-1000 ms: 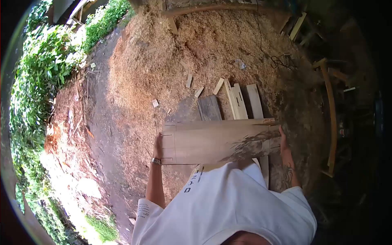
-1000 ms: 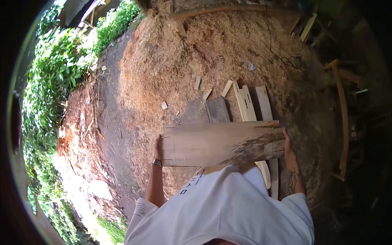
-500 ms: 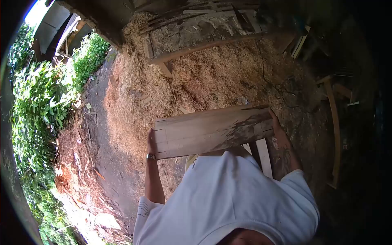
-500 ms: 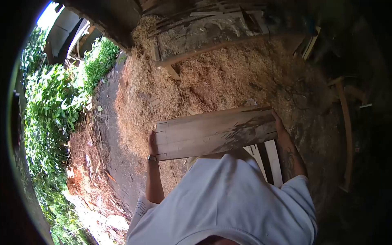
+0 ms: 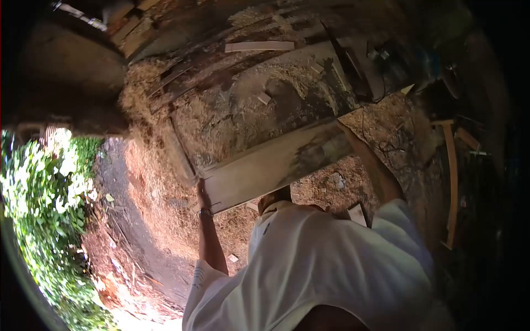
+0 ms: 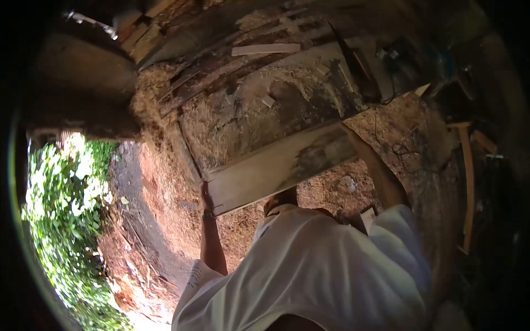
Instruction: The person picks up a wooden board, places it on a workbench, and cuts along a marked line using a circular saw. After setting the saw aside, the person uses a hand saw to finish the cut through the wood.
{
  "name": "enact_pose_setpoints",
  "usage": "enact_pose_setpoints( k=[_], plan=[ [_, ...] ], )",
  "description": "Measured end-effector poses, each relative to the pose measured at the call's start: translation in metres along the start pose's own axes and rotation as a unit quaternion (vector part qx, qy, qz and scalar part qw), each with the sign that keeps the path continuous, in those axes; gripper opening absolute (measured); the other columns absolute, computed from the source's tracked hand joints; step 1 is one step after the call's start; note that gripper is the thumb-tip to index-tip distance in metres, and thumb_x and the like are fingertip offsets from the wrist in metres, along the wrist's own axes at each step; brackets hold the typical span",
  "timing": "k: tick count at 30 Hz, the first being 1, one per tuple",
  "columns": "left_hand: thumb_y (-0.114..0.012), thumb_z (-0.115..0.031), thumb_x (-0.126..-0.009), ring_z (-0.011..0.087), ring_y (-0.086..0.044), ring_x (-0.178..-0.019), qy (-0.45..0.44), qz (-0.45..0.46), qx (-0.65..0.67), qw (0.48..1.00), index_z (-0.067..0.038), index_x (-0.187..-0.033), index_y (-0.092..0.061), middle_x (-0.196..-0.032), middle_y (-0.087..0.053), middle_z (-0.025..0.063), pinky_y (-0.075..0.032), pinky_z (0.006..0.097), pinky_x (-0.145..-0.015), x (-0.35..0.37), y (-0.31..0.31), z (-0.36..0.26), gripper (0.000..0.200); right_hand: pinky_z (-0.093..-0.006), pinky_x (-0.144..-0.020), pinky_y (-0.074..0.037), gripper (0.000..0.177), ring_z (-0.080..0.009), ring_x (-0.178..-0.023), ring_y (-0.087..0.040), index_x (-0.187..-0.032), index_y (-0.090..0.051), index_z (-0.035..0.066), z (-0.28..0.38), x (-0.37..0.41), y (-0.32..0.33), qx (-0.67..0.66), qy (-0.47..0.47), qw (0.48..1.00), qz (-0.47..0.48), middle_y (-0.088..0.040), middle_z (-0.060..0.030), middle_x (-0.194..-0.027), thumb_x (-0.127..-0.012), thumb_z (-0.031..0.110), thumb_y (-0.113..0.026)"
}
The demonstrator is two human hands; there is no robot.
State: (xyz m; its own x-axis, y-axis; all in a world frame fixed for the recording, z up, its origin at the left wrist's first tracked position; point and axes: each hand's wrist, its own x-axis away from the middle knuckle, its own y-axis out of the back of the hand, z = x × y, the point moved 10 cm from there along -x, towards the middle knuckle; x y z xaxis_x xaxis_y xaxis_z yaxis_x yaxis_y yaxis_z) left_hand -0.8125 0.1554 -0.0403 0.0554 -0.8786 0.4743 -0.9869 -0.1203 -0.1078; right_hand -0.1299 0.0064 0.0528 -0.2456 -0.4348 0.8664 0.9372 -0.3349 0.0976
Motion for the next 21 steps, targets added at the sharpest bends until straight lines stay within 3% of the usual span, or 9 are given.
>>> enact_pose_setpoints(
  k=[3, 6, 10, 11, 12, 13, 16, 17, 21],
  plan=[
    [-0.035, -0.035, -0.109, 0.0256, -0.032, -0.147, 0.002, 0.027, -0.009, 1.000, 0.004, -0.152, -0.033, -0.159, -0.035, 0.0153, -0.021, 0.0374, -0.123, -0.088, -0.021, -0.031, 0.058, -0.0513, -0.119, -0.027, 0.090, -0.0288, -0.149, -0.025, -0.158, -0.028, 0.016, 0.074, -0.052, -0.014, 0.011, -0.029, 0.999, 0.036, -0.024, -0.0108, -0.163, -0.091, 0.073, -0.049],
    [-0.039, -0.042, -0.107, 0.0216, -0.044, -0.121, 0.111, 0.045, 0.028, 0.992, 0.003, -0.144, -0.043, -0.140, -0.047, 0.0131, -0.035, 0.0359, -0.105, -0.115, -0.061, -0.058, 0.058, -0.0452, -0.120, -0.026, 0.079, -0.0270, -0.148, -0.030, -0.155, -0.037, 0.014, 0.146, -0.138, -0.004, 0.048, 0.171, 0.982, -0.061, -0.035, -0.0109, -0.159, -0.094, 0.061, -0.057],
    [-0.044, -0.052, -0.105, 0.0164, -0.060, -0.086, 0.230, 0.065, 0.083, 0.968, 0.002, -0.132, -0.057, -0.114, -0.064, 0.0102, -0.053, 0.0340, -0.081, -0.150, -0.102, -0.078, 0.062, -0.0427, -0.120, -0.025, 0.072, -0.0294, -0.148, -0.029, -0.154, -0.035, 0.010, 0.232, -0.126, -0.023, 0.245, 0.243, 0.926, -0.153, -0.033, -0.0136, -0.159, -0.098, 0.052, -0.054],
    [-0.046, -0.056, -0.102, 0.0156, -0.058, -0.080, 0.198, 0.032, -0.025, 0.979, 0.000, -0.129, -0.059, -0.109, -0.063, 0.0093, -0.052, 0.0327, -0.076, -0.146, -0.092, -0.081, 0.063, -0.0443, -0.120, -0.025, 0.069, -0.0309, -0.149, -0.025, -0.154, -0.031, 0.010, 0.238, -0.125, -0.022, 0.289, 0.282, 0.887, -0.224, -0.028, -0.0149, -0.160, -0.101, 0.050, -0.049],
    [-0.048, -0.060, -0.100, 0.0148, -0.056, -0.073, 0.159, 0.003, -0.132, 0.978, -0.003, -0.125, -0.060, -0.103, -0.063, 0.0085, -0.051, 0.0315, -0.071, -0.147, -0.082, -0.084, 0.064, -0.0460, -0.111, -0.034, 0.055, -0.0355, -0.135, -0.040, -0.139, -0.047, 0.006, 0.250, -0.125, -0.033, 0.380, 0.297, 0.852, -0.206, -0.044, -0.0215, -0.142, -0.100, 0.046, -0.050],
    [-0.050, -0.059, -0.100, 0.0163, -0.058, -0.077, 0.113, -0.017, -0.123, 0.986, -0.002, -0.123, -0.061, -0.104, -0.063, 0.0088, -0.051, 0.0327, -0.073, -0.151, -0.085, -0.081, 0.062, -0.0476, -0.103, -0.043, 0.047, -0.0400, -0.122, -0.056, -0.123, -0.063, 0.003, 0.260, -0.126, -0.043, 0.464, 0.316, 0.805, -0.190, -0.061, -0.0280, -0.124, -0.100, 0.042, -0.050],
    [-0.054, -0.055, -0.100, 0.0200, -0.060, -0.089, 0.087, -0.051, -0.183, 0.978, -0.001, -0.121, -0.061, -0.107, -0.064, 0.0097, -0.051, 0.0352, -0.080, -0.151, -0.091, -0.084, 0.058, -0.0504, -0.096, -0.043, 0.048, -0.0420, -0.105, -0.060, -0.102, -0.062, 0.002, 0.248, -0.123, -0.053, 0.430, 0.362, 0.808, -0.176, -0.063, -0.0237, -0.100, -0.103, 0.046, -0.044],
    [-0.055, -0.053, -0.100, 0.0211, -0.060, -0.093, 0.098, -0.059, -0.216, 0.970, 0.000, -0.121, -0.061, -0.109, -0.064, 0.0101, -0.051, 0.0359, -0.082, -0.143, -0.092, -0.084, 0.058, -0.0528, -0.081, -0.047, 0.042, -0.0459, -0.095, -0.060, -0.098, -0.064, -0.001, 0.244, -0.116, -0.049, 0.409, 0.371, 0.812, -0.189, -0.064, -0.0268, -0.095, -0.100, 0.039, -0.049],
    [-0.057, -0.049, -0.100, 0.0202, -0.058, -0.097, 0.079, -0.060, -0.207, 0.973, 0.000, -0.124, -0.060, -0.112, -0.063, 0.0099, -0.050, 0.0360, -0.081, -0.139, -0.100, -0.084, 0.054, -0.0527, -0.084, -0.046, 0.046, -0.0445, -0.096, -0.061, -0.099, -0.064, -0.001, 0.240, -0.110, -0.036, 0.345, 0.347, 0.846, -0.211, -0.063, -0.0271, -0.097, -0.100, 0.043, -0.050]
  ],
)
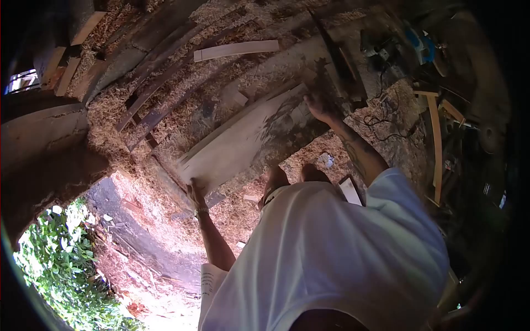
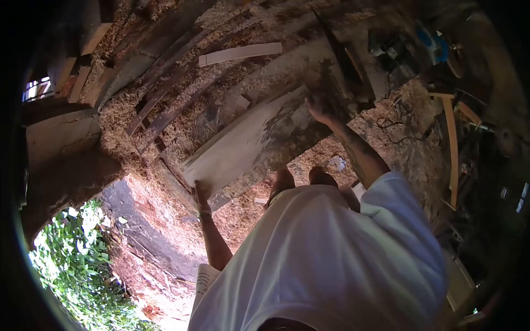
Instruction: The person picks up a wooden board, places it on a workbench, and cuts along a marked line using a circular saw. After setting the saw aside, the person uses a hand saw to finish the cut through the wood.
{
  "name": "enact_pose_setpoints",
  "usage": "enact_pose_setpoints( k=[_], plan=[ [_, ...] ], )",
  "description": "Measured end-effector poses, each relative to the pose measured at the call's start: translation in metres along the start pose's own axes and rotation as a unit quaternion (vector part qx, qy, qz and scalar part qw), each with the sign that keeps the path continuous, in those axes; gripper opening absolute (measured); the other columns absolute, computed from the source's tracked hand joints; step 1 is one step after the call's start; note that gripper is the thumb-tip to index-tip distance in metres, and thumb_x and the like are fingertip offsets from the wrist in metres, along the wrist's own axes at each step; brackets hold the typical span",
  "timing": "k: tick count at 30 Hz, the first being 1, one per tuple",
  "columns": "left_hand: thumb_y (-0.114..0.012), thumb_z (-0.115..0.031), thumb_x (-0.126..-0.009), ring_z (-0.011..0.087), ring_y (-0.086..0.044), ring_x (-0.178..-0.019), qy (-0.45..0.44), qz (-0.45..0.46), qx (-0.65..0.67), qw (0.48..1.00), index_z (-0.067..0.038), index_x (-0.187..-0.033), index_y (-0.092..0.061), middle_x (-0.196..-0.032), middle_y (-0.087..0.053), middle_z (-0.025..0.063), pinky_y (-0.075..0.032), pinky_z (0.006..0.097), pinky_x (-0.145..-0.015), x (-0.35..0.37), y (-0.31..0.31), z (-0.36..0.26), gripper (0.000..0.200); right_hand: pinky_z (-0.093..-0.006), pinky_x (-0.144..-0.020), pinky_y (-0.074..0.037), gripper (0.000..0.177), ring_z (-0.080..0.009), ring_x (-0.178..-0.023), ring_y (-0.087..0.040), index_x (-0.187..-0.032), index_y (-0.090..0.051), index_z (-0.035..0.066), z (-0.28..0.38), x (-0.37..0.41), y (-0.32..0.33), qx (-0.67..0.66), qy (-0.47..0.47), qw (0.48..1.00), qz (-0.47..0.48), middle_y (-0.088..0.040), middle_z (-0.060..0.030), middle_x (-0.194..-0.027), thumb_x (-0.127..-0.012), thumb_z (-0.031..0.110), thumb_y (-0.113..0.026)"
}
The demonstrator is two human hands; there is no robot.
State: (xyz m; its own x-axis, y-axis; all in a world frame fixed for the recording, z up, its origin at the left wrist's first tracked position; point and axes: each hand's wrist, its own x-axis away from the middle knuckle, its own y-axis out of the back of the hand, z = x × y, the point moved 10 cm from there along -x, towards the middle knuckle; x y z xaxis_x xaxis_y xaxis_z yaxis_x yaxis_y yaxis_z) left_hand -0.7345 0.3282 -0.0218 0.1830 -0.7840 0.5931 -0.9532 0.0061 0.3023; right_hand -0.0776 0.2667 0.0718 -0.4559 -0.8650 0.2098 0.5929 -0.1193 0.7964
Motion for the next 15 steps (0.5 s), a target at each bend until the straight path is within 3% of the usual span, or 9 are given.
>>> enact_pose_setpoints(
  k=[2, 5, 9, 11, 12, 14, 15],
  plan=[
    [-0.058, -0.047, -0.100, 0.0188, -0.059, -0.093, -0.032, -0.002, -0.018, 0.999, -0.001, -0.125, -0.059, -0.109, -0.063, 0.0089, -0.050, 0.0343, -0.076, -0.001, -0.003, 0.007, 0.053, -0.0517, -0.090, -0.046, 0.048, -0.0446, -0.104, -0.061, -0.108, -0.064, -0.001, -0.010, 0.004, 0.002, -0.031, -0.029, 0.998, 0.046, -0.063, -0.0280, -0.104, -0.100, 0.044, -0.050],
    [-0.057, -0.044, -0.101, 0.0178, -0.059, -0.092, -0.084, 0.022, 0.021, 0.996, -0.001, -0.128, -0.056, -0.106, -0.063, 0.0077, -0.050, 0.0332, -0.074, 0.006, -0.014, -0.007, 0.051, -0.0464, -0.100, -0.043, 0.056, -0.0398, -0.117, -0.059, -0.128, -0.057, -0.001, -0.044, 0.001, -0.006, -0.016, 0.038, 0.999, -0.025, -0.063, -0.0252, -0.120, -0.100, 0.047, -0.052],
    [-0.057, -0.044, -0.101, 0.0193, -0.059, -0.093, -0.058, -0.011, 0.008, 0.998, -0.003, -0.127, -0.055, -0.108, -0.062, 0.0084, -0.049, 0.0345, -0.079, -0.018, -0.005, 0.021, 0.048, -0.0450, -0.099, -0.043, 0.059, -0.0365, -0.117, -0.059, -0.129, -0.057, -0.001, -0.089, -0.012, -0.033, 0.033, 0.030, 0.999, 0.028, -0.062, -0.0243, -0.122, -0.097, 0.049, -0.056],
    [-0.061, -0.043, -0.098, 0.0219, -0.059, -0.092, -0.078, -0.058, 0.039, 0.995, -0.003, -0.124, -0.056, -0.109, -0.062, 0.0104, -0.049, 0.0366, -0.079, 0.002, -0.009, 0.002, 0.048, -0.0463, -0.096, -0.044, 0.059, -0.0369, -0.114, -0.060, -0.125, -0.059, -0.002, -0.081, -0.006, -0.025, 0.032, 0.100, 0.993, -0.061, -0.064, -0.0243, -0.118, -0.096, 0.050, -0.057],
    [-0.063, -0.044, -0.096, 0.0243, -0.060, -0.091, -0.079, -0.147, -0.113, 0.980, -0.003, -0.123, -0.056, -0.109, -0.062, 0.0123, -0.049, 0.0384, -0.078, 0.017, -0.008, -0.016, 0.049, -0.0470, -0.094, -0.045, 0.058, -0.0377, -0.111, -0.061, -0.122, -0.060, -0.002, -0.062, -0.002, -0.008, 0.045, 0.146, 0.979, -0.132, -0.064, -0.0245, -0.115, -0.096, 0.050, -0.057],
    [-0.068, -0.044, -0.091, 0.0292, -0.061, -0.089, -0.052, -0.320, -0.401, 0.857, -0.003, -0.121, -0.057, -0.110, -0.062, 0.0160, -0.050, 0.0421, -0.076, 0.064, -0.008, -0.066, 0.052, -0.0487, -0.094, -0.046, 0.053, -0.0431, -0.111, -0.060, -0.119, -0.061, -0.001, -0.013, -0.005, 0.019, -0.093, 0.020, 0.994, 0.053, -0.064, -0.0280, -0.114, -0.099, 0.048, -0.052],
    [-0.070, -0.044, -0.089, 0.0314, -0.061, -0.090, -0.078, -0.308, -0.341, 0.885, -0.002, -0.121, -0.056, -0.109, -0.062, 0.0179, -0.050, 0.0439, -0.077, 0.060, 0.000, -0.046, 0.055, -0.0495, -0.091, -0.046, 0.050, -0.0444, -0.108, -0.060, -0.113, -0.063, 0.000, -0.022, 0.000, 0.005, -0.124, -0.012, 0.990, 0.072, -0.064, -0.0282, -0.110, -0.100, 0.046, -0.050]
  ],
)
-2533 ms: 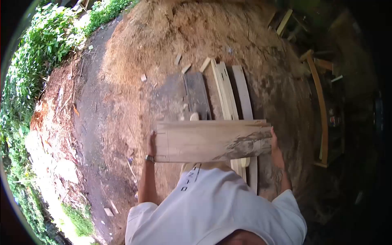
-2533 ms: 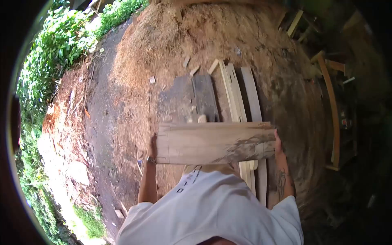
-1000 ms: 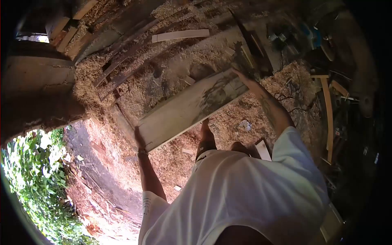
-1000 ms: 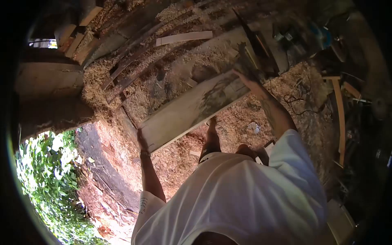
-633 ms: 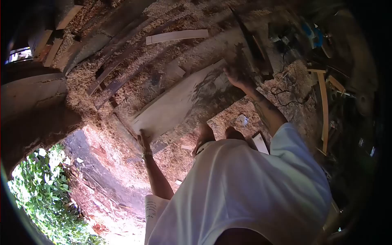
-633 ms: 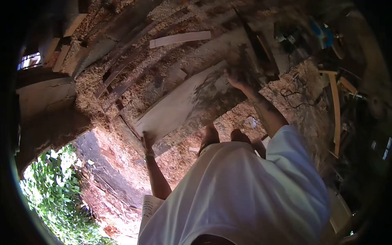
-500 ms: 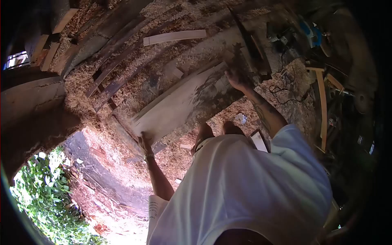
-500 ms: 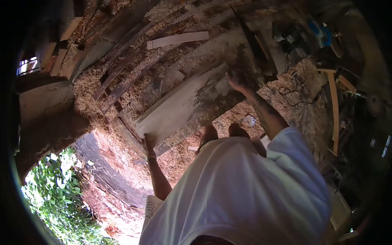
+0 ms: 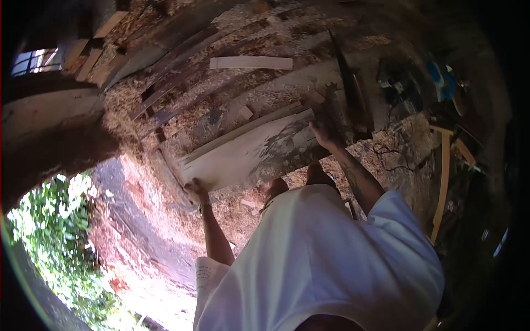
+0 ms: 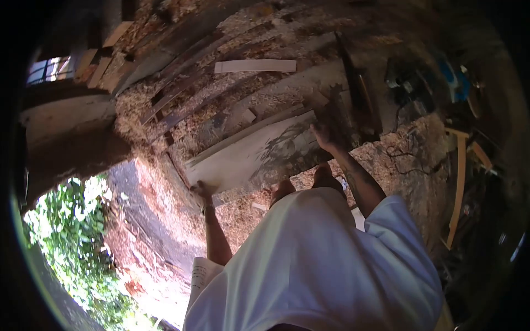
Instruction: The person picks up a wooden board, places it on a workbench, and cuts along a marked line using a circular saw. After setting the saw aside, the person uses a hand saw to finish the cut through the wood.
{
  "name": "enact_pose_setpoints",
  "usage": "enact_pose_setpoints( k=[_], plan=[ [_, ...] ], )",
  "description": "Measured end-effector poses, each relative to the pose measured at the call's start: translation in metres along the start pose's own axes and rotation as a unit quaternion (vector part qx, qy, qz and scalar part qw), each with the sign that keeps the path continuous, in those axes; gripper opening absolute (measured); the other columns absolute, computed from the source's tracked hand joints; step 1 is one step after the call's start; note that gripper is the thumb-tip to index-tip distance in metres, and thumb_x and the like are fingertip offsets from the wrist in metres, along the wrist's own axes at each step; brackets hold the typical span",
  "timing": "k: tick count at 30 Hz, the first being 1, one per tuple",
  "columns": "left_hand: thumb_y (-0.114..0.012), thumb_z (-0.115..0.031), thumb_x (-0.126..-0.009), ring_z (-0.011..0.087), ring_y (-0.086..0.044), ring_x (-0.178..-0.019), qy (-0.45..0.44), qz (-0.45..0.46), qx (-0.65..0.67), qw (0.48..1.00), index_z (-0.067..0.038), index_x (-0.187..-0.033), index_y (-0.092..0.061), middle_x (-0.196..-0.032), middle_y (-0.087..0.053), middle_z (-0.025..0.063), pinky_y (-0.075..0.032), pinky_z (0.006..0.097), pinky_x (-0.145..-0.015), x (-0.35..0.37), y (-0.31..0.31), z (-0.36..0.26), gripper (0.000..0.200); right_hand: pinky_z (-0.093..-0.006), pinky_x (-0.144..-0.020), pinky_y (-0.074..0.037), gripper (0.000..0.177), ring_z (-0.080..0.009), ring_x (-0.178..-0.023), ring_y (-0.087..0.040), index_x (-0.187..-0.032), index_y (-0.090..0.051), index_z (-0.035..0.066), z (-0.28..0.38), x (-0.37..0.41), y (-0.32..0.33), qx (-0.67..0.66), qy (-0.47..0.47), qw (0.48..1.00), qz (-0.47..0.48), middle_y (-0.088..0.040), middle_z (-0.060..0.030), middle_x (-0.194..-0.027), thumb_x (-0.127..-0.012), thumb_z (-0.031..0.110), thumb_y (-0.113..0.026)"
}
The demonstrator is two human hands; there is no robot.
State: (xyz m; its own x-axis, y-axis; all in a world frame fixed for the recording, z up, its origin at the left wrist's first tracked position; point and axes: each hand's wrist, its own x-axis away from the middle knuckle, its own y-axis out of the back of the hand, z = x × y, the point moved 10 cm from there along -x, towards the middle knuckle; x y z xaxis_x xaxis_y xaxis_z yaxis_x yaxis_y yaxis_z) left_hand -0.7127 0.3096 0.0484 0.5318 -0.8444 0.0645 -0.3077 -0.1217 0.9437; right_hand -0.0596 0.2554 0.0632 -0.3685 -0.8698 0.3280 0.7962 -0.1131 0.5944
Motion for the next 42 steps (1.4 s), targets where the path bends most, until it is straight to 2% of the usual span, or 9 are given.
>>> enact_pose_setpoints(
  k=[6, 18, 24, 29, 31, 32, 38, 41, 42],
  plan=[
    [-0.077, -0.043, -0.082, 0.0372, -0.062, -0.106, 0.019, 0.048, 0.179, 0.982, 0.005, -0.126, -0.054, -0.114, -0.064, 0.0260, -0.048, 0.0458, -0.090, -0.015, -0.050, 0.057, 0.069, -0.0499, -0.095, -0.046, 0.052, -0.0465, -0.111, -0.059, -0.123, -0.058, -0.001, 0.006, 0.009, -0.001, 0.099, -0.059, 0.993, -0.008, -0.062, -0.0299, -0.115, -0.102, 0.045, -0.048],
    [-0.088, -0.043, -0.071, 0.0316, -0.055, -0.117, 0.063, 0.080, 0.242, 0.965, 0.005, -0.130, -0.050, -0.128, -0.056, 0.0220, -0.049, 0.0443, -0.096, -0.109, -0.031, -0.072, 0.085, -0.0503, -0.104, -0.041, 0.055, -0.0467, -0.123, -0.052, -0.130, -0.056, -0.003, 0.037, -0.137, -0.043, 0.151, -0.042, 0.988, -0.018, -0.057, -0.0285, -0.132, -0.103, 0.044, -0.044],
    [-0.084, -0.026, -0.077, 0.0343, -0.061, -0.105, -0.150, 0.047, 0.238, 0.959, -0.002, -0.139, -0.053, -0.114, -0.065, 0.0224, -0.050, 0.0443, -0.091, -0.241, -0.098, -0.129, 0.073, -0.0468, -0.099, -0.045, 0.051, -0.0379, -0.119, -0.058, -0.133, -0.055, -0.002, 0.048, -0.261, -0.066, 0.035, 0.054, 0.998, 0.024, -0.062, -0.0248, -0.126, -0.099, 0.036, -0.055],
    [-0.081, -0.026, -0.079, 0.0400, -0.057, -0.114, -0.074, 0.136, 0.184, 0.971, 0.001, -0.133, -0.055, -0.125, -0.059, 0.0268, -0.047, 0.0477, -0.096, -0.221, -0.097, -0.191, 0.065, -0.0428, -0.100, -0.046, 0.057, -0.0338, -0.119, -0.060, -0.134, -0.055, -0.001, 0.076, -0.261, -0.059, -0.037, 0.051, 0.996, 0.062, -0.063, -0.0238, -0.125, -0.095, 0.039, -0.062],
    [-0.077, -0.027, -0.083, 0.0409, -0.053, -0.121, -0.215, -0.020, 0.132, 0.967, 0.003, -0.134, -0.054, -0.131, -0.056, 0.0264, -0.044, 0.0490, -0.101, -0.213, -0.083, -0.185, 0.064, -0.0428, -0.100, -0.047, 0.054, -0.0342, -0.117, -0.061, -0.132, -0.058, 0.000, 0.042, -0.264, -0.044, -0.142, 0.085, 0.985, -0.045, -0.064, -0.0232, -0.124, -0.094, 0.038, -0.063],
    [-0.075, -0.028, -0.084, 0.0413, -0.051, -0.125, -0.286, -0.095, 0.116, 0.946, 0.003, -0.134, -0.053, -0.135, -0.054, 0.0261, -0.042, 0.0497, -0.104, -0.194, -0.083, -0.195, 0.063, -0.0434, -0.096, -0.049, 0.041, -0.0370, -0.109, -0.065, -0.126, -0.063, 0.003, 0.073, -0.233, -0.012, 0.146, 0.210, 0.959, -0.125, -0.068, -0.0220, -0.114, -0.094, 0.028, -0.063],
    [-0.079, -0.037, -0.081, 0.0429, -0.040, -0.136, -0.464, 0.319, -0.006, 0.827, -0.004, -0.145, -0.043, -0.143, -0.048, 0.0230, -0.027, 0.0573, -0.115, 0.038, -0.103, -0.275, 0.080, -0.0455, -0.090, -0.052, 0.019, -0.0386, -0.100, -0.065, -0.102, -0.068, 0.003, -0.040, -0.060, 0.098, 0.116, 0.019, 0.961, -0.252, -0.069, -0.0200, -0.103, -0.088, 0.017, -0.066],
    [-0.091, -0.050, -0.058, 0.0395, -0.032, -0.142, -0.449, 0.299, -0.114, 0.834, -0.014, -0.151, -0.034, -0.151, -0.039, 0.0174, -0.020, 0.0635, -0.115, 0.083, -0.108, -0.275, 0.115, -0.0464, -0.082, -0.053, 0.017, -0.0383, -0.092, -0.066, -0.096, -0.068, 0.002, -0.111, 0.032, 0.183, 0.134, -0.006, 0.914, -0.382, -0.069, -0.0185, -0.092, -0.082, 0.012, -0.070],
    [-0.092, -0.051, -0.055, 0.0393, -0.032, -0.142, -0.434, 0.310, -0.129, 0.836, -0.014, -0.150, -0.034, -0.151, -0.039, 0.0170, -0.020, 0.0638, -0.115, 0.077, -0.113, -0.272, 0.117, -0.0466, -0.078, -0.052, 0.016, -0.0385, -0.085, -0.065, -0.092, -0.069, 0.003, -0.072, 0.047, 0.215, 0.130, -0.090, 0.943, -0.294, -0.067, -0.0172, -0.085, -0.077, 0.008, -0.071]
  ],
)
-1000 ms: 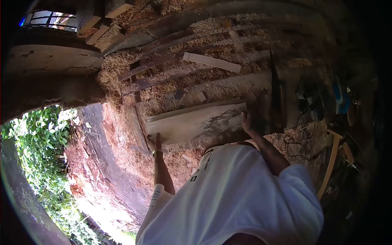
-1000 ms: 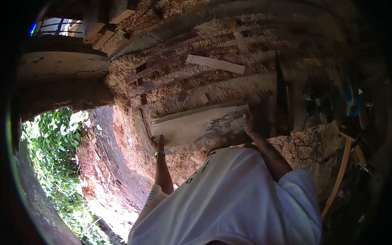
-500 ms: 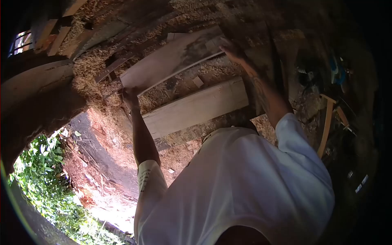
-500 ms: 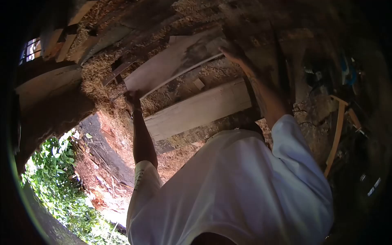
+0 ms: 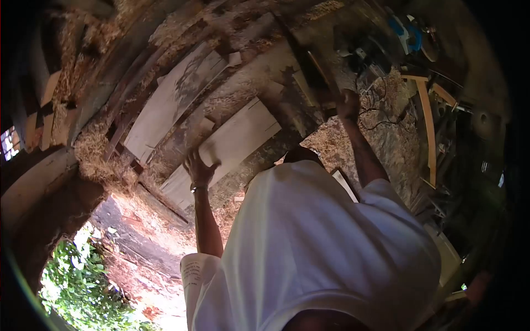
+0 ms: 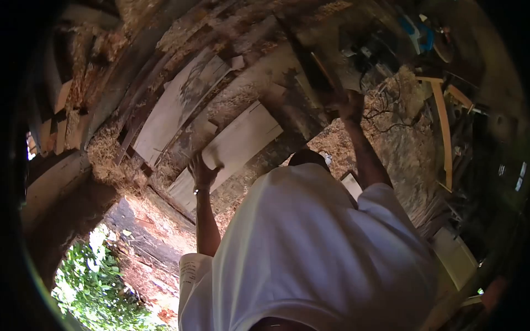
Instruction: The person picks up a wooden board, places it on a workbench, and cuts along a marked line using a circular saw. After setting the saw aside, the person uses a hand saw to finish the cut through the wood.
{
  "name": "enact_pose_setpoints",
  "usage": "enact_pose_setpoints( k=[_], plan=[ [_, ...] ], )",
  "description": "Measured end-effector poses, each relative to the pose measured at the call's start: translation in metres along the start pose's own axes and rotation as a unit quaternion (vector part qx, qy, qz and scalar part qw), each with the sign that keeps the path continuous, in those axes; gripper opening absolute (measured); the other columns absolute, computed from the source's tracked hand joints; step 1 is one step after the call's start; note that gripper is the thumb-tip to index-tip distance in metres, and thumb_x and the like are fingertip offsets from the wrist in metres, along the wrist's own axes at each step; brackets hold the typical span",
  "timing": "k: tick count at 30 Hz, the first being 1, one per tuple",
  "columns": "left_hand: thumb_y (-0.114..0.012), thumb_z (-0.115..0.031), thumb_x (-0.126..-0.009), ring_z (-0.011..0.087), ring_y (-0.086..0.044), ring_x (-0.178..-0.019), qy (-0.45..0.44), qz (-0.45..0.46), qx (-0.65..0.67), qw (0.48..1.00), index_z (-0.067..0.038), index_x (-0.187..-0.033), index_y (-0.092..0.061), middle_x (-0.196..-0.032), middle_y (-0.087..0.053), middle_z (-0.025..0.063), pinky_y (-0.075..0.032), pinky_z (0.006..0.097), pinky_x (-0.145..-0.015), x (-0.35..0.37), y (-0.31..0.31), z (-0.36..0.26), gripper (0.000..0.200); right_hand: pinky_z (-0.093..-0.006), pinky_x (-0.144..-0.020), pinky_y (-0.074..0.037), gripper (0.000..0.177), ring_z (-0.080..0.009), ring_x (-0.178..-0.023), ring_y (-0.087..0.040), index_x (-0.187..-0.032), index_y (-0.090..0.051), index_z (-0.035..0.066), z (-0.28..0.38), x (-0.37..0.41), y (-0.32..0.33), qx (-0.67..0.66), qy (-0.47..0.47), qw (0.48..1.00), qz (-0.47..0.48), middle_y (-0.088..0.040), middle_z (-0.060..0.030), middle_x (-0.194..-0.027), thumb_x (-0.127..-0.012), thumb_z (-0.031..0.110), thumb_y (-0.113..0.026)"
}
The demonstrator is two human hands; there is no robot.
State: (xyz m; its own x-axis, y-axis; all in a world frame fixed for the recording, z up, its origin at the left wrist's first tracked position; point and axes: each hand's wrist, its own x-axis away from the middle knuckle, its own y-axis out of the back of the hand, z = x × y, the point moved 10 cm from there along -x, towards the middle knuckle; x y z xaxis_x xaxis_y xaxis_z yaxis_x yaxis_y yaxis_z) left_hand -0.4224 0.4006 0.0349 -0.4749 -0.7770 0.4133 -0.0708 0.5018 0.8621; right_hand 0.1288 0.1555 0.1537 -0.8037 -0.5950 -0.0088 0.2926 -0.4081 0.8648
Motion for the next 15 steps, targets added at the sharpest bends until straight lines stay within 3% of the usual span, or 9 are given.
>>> enact_pose_setpoints(
  k=[2, 3, 5, 7, 8, 10, 12, 15],
  plan=[
    [-0.093, -0.053, -0.050, 0.0388, -0.032, -0.142, 0.026, 0.033, -0.001, 0.999, -0.014, -0.149, -0.035, -0.150, -0.041, 0.0163, -0.019, 0.0643, -0.114, -0.011, -0.006, 0.000, 0.121, -0.0457, -0.081, -0.051, 0.023, -0.0356, -0.091, -0.064, -0.094, -0.068, 0.004, -0.019, 0.000, 0.041, 0.158, 0.162, 0.969, -0.094, -0.067, -0.0167, -0.093, -0.071, 0.005, -0.072],
    [-0.094, -0.054, -0.047, 0.0376, -0.032, -0.143, 0.036, 0.061, -0.018, 0.997, -0.013, -0.148, -0.034, -0.149, -0.041, 0.0165, -0.017, 0.0659, -0.114, -0.015, -0.004, -0.005, 0.124, -0.0461, -0.084, -0.050, 0.024, -0.0360, -0.095, -0.062, -0.097, -0.067, 0.004, -0.013, -0.003, 0.045, 0.153, 0.225, 0.960, -0.069, -0.065, -0.0178, -0.098, -0.074, 0.005, -0.069],
    [-0.096, -0.051, -0.045, 0.0383, -0.041, -0.135, 0.012, 0.059, -0.044, 0.997, -0.012, -0.141, -0.042, -0.140, -0.049, 0.0158, -0.027, 0.0603, -0.111, -0.027, -0.006, -0.010, 0.117, -0.0468, -0.090, -0.048, 0.025, -0.0367, -0.104, -0.059, -0.104, -0.067, 0.005, 0.010, -0.009, 0.053, 0.138, 0.350, 0.927, -0.014, -0.062, -0.0198, -0.109, -0.080, 0.004, -0.064],
    [-0.098, -0.049, -0.040, 0.0392, -0.046, -0.126, 0.000, 0.046, -0.033, 0.998, -0.010, -0.133, -0.050, -0.131, -0.054, 0.0156, -0.036, 0.0553, -0.106, -0.029, -0.012, -0.009, 0.111, -0.0499, -0.089, -0.047, 0.031, -0.0371, -0.107, -0.057, -0.109, -0.065, 0.004, -0.013, -0.040, 0.044, 0.128, 0.365, 0.922, -0.008, -0.061, -0.0188, -0.111, -0.080, 0.016, -0.065],
    [-0.096, -0.050, -0.043, 0.0396, -0.045, -0.127, 0.007, 0.068, -0.023, 0.997, -0.009, -0.132, -0.051, -0.132, -0.054, 0.0170, -0.037, 0.0556, -0.105, -0.024, -0.012, -0.017, 0.108, -0.0517, -0.088, -0.046, 0.035, -0.0376, -0.108, -0.056, -0.110, -0.065, 0.002, -0.021, -0.058, 0.024, 0.187, 0.373, 0.909, 0.005, -0.061, -0.0190, -0.113, -0.081, 0.021, -0.064],
    [-0.095, -0.050, -0.048, 0.0405, -0.044, -0.128, 0.017, 0.000, -0.021, 1.000, -0.009, -0.131, -0.052, -0.132, -0.053, 0.0188, -0.036, 0.0552, -0.107, -0.013, -0.023, -0.033, 0.102, -0.0558, -0.088, -0.044, 0.045, -0.0386, -0.109, -0.055, -0.113, -0.064, -0.002, -0.038, -0.093, -0.011, 0.370, 0.385, 0.845, 0.022, -0.060, -0.0199, -0.118, -0.085, 0.033, -0.061],
    [-0.093, -0.051, -0.050, 0.0428, -0.040, -0.134, -0.005, -0.059, -0.090, 0.994, -0.007, -0.139, -0.047, -0.140, -0.049, 0.0215, -0.033, 0.0534, -0.112, 0.003, -0.041, -0.058, 0.109, -0.0588, -0.087, -0.044, 0.047, -0.0404, -0.100, -0.061, -0.111, -0.065, -0.005, -0.042, -0.113, -0.037, 0.409, 0.404, 0.816, 0.067, -0.066, -0.0213, -0.109, -0.086, 0.034, -0.060],
    [-0.092, -0.053, -0.053, 0.0419, -0.034, -0.139, 0.076, 0.121, -0.011, 0.990, -0.008, -0.145, -0.043, -0.148, -0.043, 0.0220, -0.026, 0.0538, -0.116, 0.012, -0.049, -0.110, 0.113, -0.0580, -0.085, -0.046, 0.042, -0.0391, -0.091, -0.065, -0.113, -0.067, -0.002, -0.072, -0.132, -0.092, 0.475, 0.376, 0.761, 0.232, -0.069, -0.0196, -0.096, -0.085, 0.030, -0.061]
  ],
)
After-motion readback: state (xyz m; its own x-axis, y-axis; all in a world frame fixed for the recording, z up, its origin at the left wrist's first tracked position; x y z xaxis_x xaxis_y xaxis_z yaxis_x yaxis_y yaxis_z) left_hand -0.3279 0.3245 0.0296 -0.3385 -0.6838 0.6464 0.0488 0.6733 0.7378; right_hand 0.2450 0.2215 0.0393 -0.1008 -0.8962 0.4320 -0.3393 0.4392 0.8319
